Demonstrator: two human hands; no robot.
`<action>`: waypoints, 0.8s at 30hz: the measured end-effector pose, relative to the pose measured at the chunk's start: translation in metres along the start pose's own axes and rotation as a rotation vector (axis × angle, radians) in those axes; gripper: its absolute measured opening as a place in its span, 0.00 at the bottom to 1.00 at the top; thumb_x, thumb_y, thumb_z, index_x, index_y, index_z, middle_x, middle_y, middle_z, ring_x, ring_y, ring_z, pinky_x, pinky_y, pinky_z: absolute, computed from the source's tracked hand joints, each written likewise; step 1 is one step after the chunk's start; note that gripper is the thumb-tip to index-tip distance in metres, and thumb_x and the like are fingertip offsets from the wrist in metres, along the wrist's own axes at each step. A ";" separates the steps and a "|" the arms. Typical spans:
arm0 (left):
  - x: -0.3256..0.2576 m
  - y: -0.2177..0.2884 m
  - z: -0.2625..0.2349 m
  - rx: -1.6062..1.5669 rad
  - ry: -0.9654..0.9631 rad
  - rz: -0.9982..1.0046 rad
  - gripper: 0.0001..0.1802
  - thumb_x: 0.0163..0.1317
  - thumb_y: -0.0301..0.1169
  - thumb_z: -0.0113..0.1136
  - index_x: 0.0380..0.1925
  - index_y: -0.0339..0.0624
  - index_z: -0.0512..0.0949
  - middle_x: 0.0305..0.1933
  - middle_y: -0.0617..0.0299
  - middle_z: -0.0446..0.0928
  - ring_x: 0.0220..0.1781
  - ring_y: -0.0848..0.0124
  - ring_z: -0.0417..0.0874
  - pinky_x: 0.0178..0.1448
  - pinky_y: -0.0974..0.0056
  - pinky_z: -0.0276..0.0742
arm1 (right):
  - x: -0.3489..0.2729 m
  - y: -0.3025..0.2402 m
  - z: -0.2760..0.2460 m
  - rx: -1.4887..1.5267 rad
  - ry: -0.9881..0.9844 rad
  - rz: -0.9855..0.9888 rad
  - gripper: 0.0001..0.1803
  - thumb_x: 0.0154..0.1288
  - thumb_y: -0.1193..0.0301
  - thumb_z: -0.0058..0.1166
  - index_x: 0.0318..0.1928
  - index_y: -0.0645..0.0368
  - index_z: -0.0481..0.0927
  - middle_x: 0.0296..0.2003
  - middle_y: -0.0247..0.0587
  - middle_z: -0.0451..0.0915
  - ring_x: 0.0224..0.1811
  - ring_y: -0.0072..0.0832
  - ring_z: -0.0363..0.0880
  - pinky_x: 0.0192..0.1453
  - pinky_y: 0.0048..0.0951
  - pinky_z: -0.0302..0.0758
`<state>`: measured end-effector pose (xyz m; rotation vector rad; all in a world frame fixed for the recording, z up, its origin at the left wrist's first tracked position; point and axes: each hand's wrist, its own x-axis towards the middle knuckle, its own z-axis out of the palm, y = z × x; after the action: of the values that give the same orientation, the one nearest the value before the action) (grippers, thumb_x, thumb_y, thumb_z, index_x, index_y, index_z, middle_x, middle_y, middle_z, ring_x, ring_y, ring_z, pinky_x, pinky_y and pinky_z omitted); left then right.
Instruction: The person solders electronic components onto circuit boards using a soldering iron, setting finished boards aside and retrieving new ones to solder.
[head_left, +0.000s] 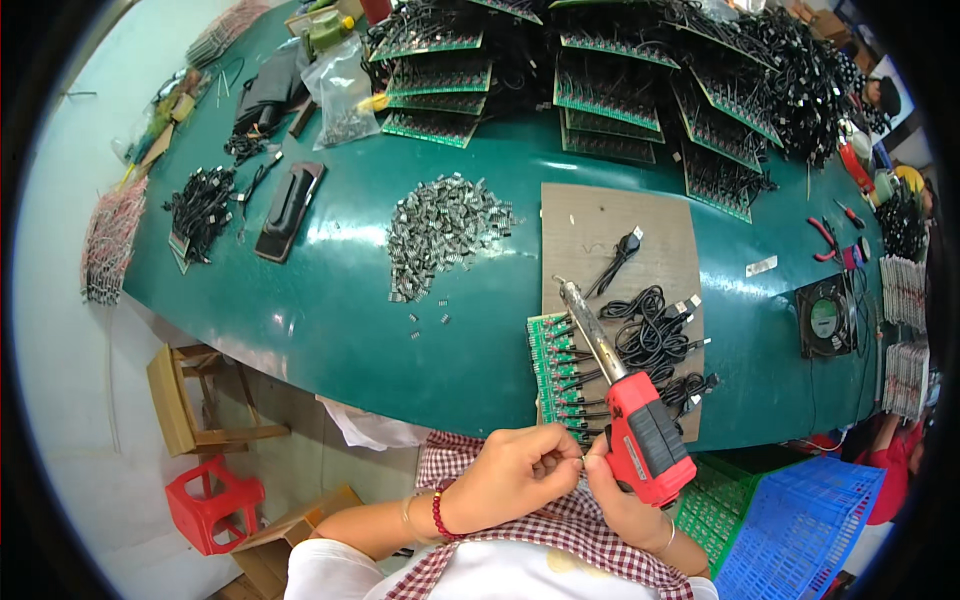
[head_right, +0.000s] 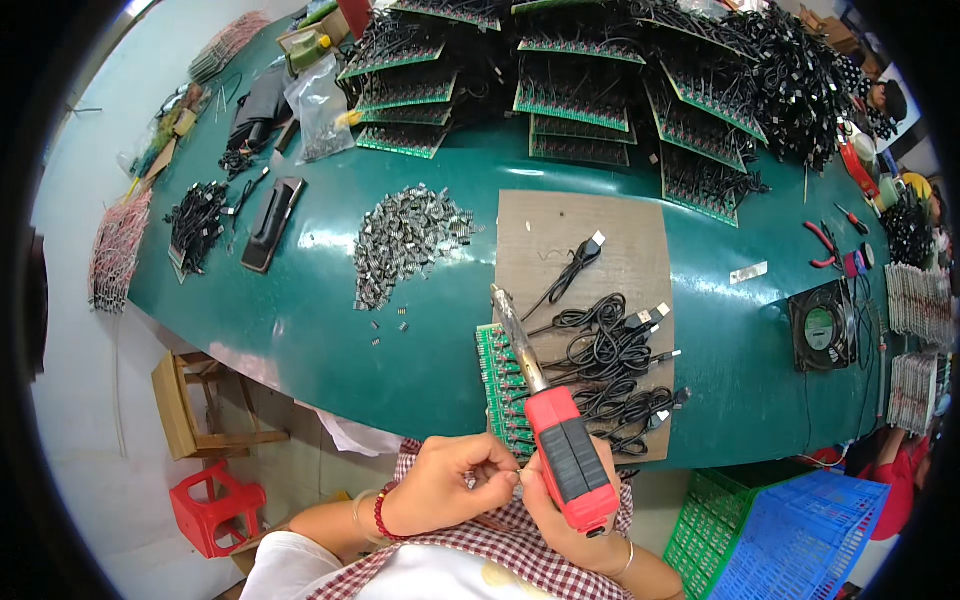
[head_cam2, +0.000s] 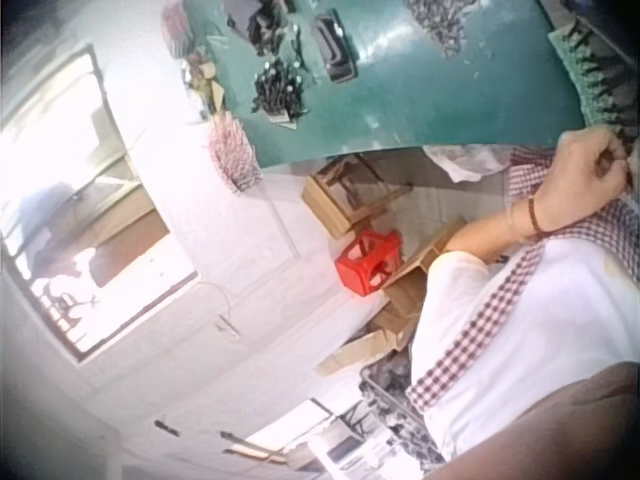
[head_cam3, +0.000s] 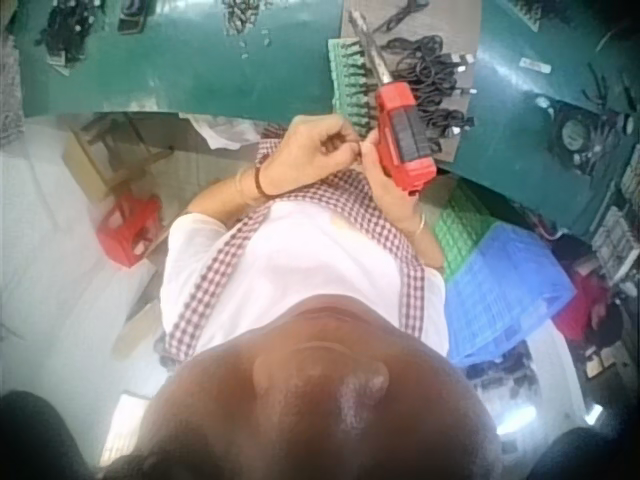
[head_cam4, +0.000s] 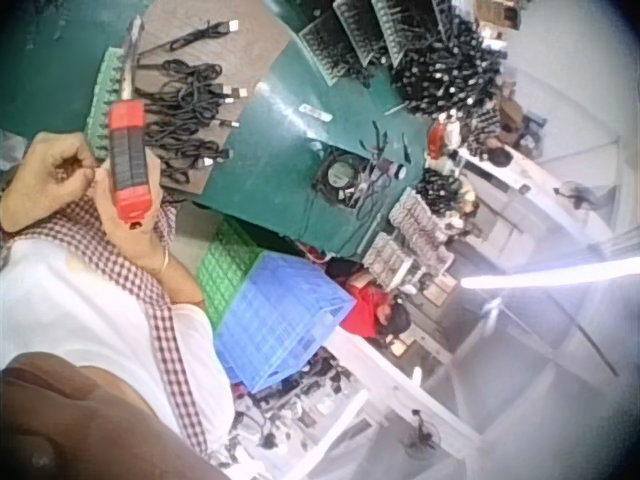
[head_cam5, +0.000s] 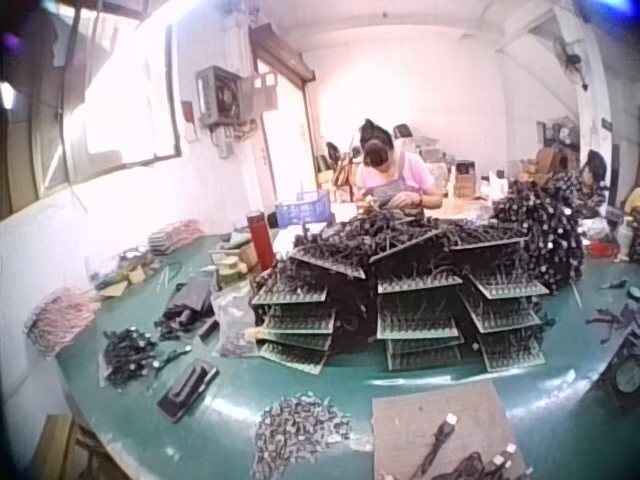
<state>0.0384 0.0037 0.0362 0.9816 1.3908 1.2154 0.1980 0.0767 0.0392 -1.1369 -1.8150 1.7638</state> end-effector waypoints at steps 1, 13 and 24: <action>0.000 0.002 -0.001 0.064 -0.015 0.023 0.02 0.56 0.21 0.57 0.29 0.34 0.75 0.27 0.61 0.78 0.27 0.81 0.76 0.29 0.75 0.72 | 0.001 0.004 -0.002 0.001 0.004 -0.004 0.10 0.55 0.78 0.57 0.38 0.61 0.73 0.32 0.36 0.73 0.34 0.25 0.72 0.37 0.28 0.68; 0.037 -0.031 -0.061 -0.249 0.017 -0.451 0.06 0.59 0.28 0.54 0.28 0.36 0.74 0.23 0.65 0.75 0.20 0.82 0.73 0.23 0.78 0.65 | -0.017 0.026 -0.055 0.272 0.129 -0.091 0.34 0.61 0.57 0.57 0.57 0.70 0.62 0.17 0.36 0.69 0.14 0.21 0.66 0.22 0.25 0.71; 0.051 -0.034 -0.063 -0.216 -0.066 -0.471 0.06 0.59 0.28 0.54 0.29 0.35 0.74 0.22 0.63 0.75 0.19 0.82 0.73 0.22 0.78 0.66 | -0.035 0.047 -0.063 0.245 0.006 0.000 0.24 0.62 0.62 0.54 0.51 0.67 0.66 0.17 0.38 0.69 0.14 0.21 0.64 0.21 0.25 0.68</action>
<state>-0.0313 0.0369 -0.0068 0.5001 1.3109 0.9430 0.2793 0.0864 0.0138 -1.0422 -1.5427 1.9170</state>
